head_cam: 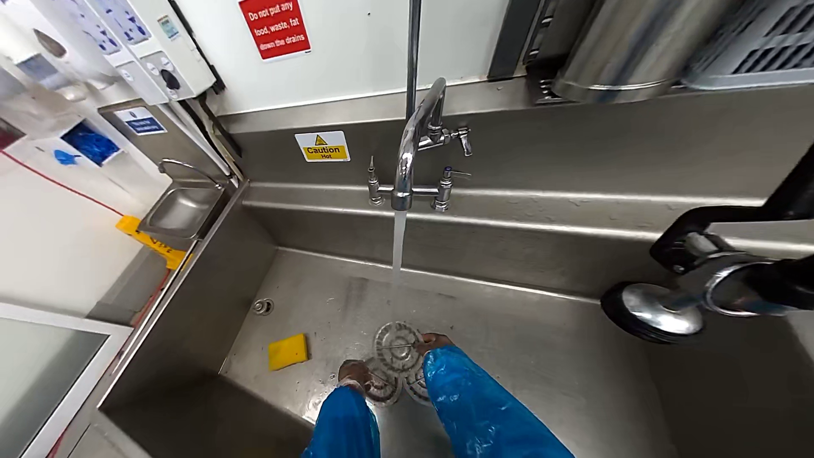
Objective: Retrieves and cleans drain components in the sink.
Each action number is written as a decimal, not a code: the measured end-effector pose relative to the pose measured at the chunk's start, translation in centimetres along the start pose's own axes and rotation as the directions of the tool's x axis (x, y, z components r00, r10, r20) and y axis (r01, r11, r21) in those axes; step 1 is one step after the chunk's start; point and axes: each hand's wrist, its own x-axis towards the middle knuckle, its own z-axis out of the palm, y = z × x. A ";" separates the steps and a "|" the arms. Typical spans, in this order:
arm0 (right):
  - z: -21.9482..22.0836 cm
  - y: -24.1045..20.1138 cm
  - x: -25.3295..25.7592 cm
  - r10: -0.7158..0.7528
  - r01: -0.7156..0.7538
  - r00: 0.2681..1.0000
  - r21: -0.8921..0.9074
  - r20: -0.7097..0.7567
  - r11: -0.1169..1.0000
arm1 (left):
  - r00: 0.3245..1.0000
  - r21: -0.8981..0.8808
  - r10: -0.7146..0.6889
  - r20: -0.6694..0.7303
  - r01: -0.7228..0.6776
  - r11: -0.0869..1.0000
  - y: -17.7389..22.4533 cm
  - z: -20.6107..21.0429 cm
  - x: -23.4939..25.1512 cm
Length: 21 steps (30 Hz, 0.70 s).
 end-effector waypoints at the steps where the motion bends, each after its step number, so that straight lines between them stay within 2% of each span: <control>1: -0.3 0.3 0.6 -0.010 0.010 1.000 0.014 -0.016 1.000 | 1.000 0.039 0.016 -0.022 -0.015 0.999 -0.1 -0.3 0.7; 4: 0.5 -0.7 0.9 -0.024 0.026 0.999 0.067 -0.026 0.997 | 0.997 0.062 0.060 -0.050 -0.056 0.996 -0.3 -1.3 1.6; 9: 2.1 -2.7 0.5 0.035 0.039 0.975 0.323 -0.218 0.946 | 0.995 -0.072 0.100 0.024 -0.098 0.993 0.4 -1.3 0.5; 12: 2.0 -4.3 -0.6 -0.010 0.084 0.979 0.355 -0.203 0.931 | 0.993 -0.104 0.112 0.025 -0.109 0.989 1.8 -1.6 -0.5; 16: 1.9 -3.8 0.1 -0.019 0.090 0.981 0.367 -0.193 0.926 | 0.987 -0.119 0.159 0.032 -0.154 0.981 3.0 -1.7 -1.3; 21: 3.2 -2.5 0.2 0.070 0.052 0.983 0.625 -0.169 0.779 | 0.982 -0.140 0.180 0.049 -0.172 0.975 3.2 -1.6 -2.4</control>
